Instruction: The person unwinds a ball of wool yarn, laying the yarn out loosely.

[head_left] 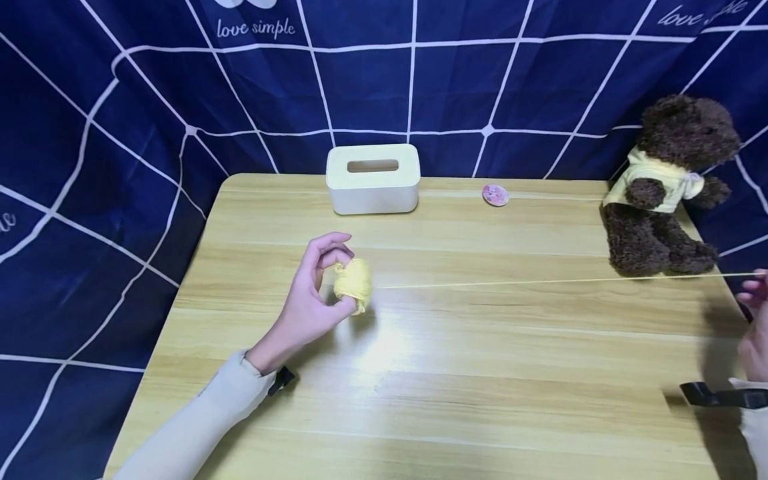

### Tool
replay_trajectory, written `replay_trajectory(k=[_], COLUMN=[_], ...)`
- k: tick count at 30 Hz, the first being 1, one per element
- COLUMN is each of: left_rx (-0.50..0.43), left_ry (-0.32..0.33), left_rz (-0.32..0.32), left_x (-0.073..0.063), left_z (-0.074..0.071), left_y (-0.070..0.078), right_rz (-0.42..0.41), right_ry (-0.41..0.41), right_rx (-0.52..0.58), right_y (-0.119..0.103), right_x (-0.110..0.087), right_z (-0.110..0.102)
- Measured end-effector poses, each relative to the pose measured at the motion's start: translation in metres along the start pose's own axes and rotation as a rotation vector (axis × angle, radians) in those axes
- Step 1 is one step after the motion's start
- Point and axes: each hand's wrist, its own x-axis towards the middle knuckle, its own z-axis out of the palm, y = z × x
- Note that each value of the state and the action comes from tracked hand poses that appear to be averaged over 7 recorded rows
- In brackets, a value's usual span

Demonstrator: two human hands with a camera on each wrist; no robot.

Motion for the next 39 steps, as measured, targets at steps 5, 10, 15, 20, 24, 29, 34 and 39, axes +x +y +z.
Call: replay_trajectory(k=[5,10,15,20,24,29,34,39], left_rx=[-0.01,-0.037,-0.067,-0.08,-0.08,-0.091,-0.108,-0.128], left_ry=[0.01,0.005,0.006,0.0,-0.004,-0.011,-0.01,-0.016], left_rz=[0.003,0.007,0.007,-0.007,-0.006,-0.009,-0.014,-0.019], left_x=[0.0,0.001,0.004,0.005,0.006,0.006,0.007,0.007], left_z=[0.0,0.005,0.01,0.014,0.016,0.019,0.023,0.026], left_y=[0.001,0.001,0.0,0.0,-0.002,-0.004,-0.003,-0.002], right_rz=[0.043,0.067,-0.036,-0.229,-0.17,0.041,0.226,0.408], right_ry=[-0.066,-0.348,-0.514,-0.462,-0.564,-0.777,-0.976,-1.194], right_rx=[-0.309,-0.649,-1.196,-1.299,-0.993,-0.793,-0.762,-0.712], right_y=[-0.004,0.006,0.016,0.034,0.058,0.094,0.142,0.177], right_x=[0.006,-0.007,-0.031,-0.074,-0.113,-0.159,-0.196,-0.221], right_z=[-0.006,-0.001,0.016,0.05,0.083,0.113,0.136,0.153])
